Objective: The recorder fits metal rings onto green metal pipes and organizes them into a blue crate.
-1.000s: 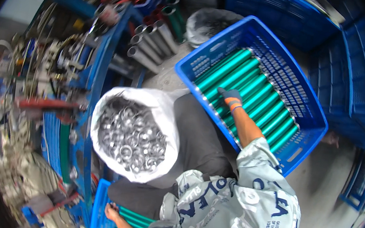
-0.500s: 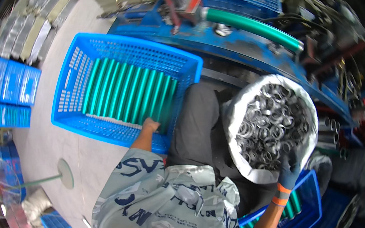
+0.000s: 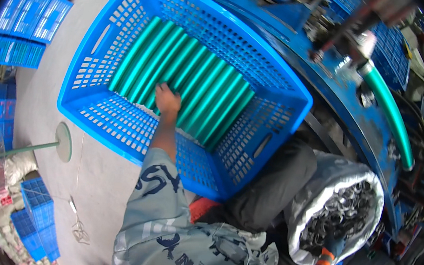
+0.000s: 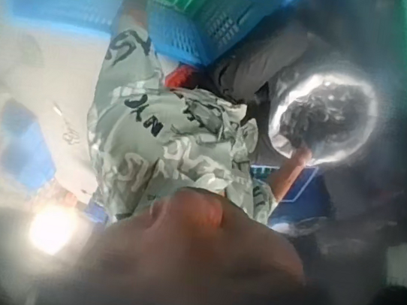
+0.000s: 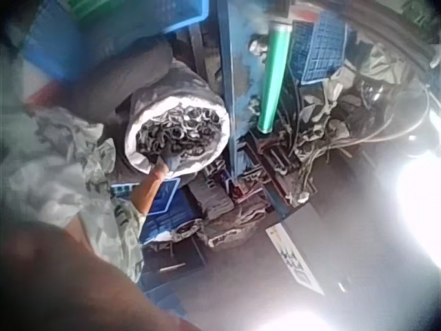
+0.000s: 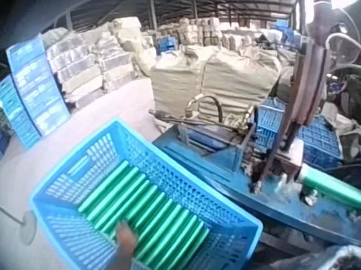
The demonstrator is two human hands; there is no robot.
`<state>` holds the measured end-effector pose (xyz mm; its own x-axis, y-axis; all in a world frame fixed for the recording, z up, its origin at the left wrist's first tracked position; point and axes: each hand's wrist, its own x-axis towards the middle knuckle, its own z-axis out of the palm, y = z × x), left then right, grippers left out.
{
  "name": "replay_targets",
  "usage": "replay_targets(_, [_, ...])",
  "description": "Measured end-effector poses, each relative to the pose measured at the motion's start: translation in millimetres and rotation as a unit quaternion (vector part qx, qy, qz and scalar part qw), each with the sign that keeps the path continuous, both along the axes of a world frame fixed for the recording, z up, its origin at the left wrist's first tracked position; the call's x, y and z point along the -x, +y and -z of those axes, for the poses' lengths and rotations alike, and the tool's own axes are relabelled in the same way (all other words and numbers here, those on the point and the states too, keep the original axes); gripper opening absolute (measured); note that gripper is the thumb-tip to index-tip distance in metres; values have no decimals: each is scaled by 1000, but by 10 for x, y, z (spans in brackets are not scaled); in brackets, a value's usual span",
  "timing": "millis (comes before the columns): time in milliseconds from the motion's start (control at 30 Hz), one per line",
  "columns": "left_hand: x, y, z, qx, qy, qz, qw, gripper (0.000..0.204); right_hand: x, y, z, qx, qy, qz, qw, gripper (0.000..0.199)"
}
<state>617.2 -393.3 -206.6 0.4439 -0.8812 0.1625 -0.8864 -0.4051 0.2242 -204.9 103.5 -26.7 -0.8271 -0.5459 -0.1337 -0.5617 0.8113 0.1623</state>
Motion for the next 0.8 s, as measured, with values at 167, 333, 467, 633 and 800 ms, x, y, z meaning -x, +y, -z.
replay_targets(167, [-947, -459, -752, -110, -75, -110, 985, 99, 88, -167, 51, -73, -15, 7, 997, 56])
replay_targets(333, [-1474, -639, -970, -194, -62, -141, 969, 117, 167, -134, 164, 28, -122, -4, 992, 59])
replay_targets(467, [-1411, -659, -958, -278, -44, -139, 949, 141, 304, -111, 38, 20, -126, -34, 991, 54])
replay_targets(633, [-1093, -281, -719, -253, -48, -91, 962, 150, 230, -60, 77, 70, -128, -88, 985, 49])
replay_targets(800, [124, 390, -459, -268, 157, -88, 947, 153, 177, 185, -258, 16, -74, -68, 995, 52])
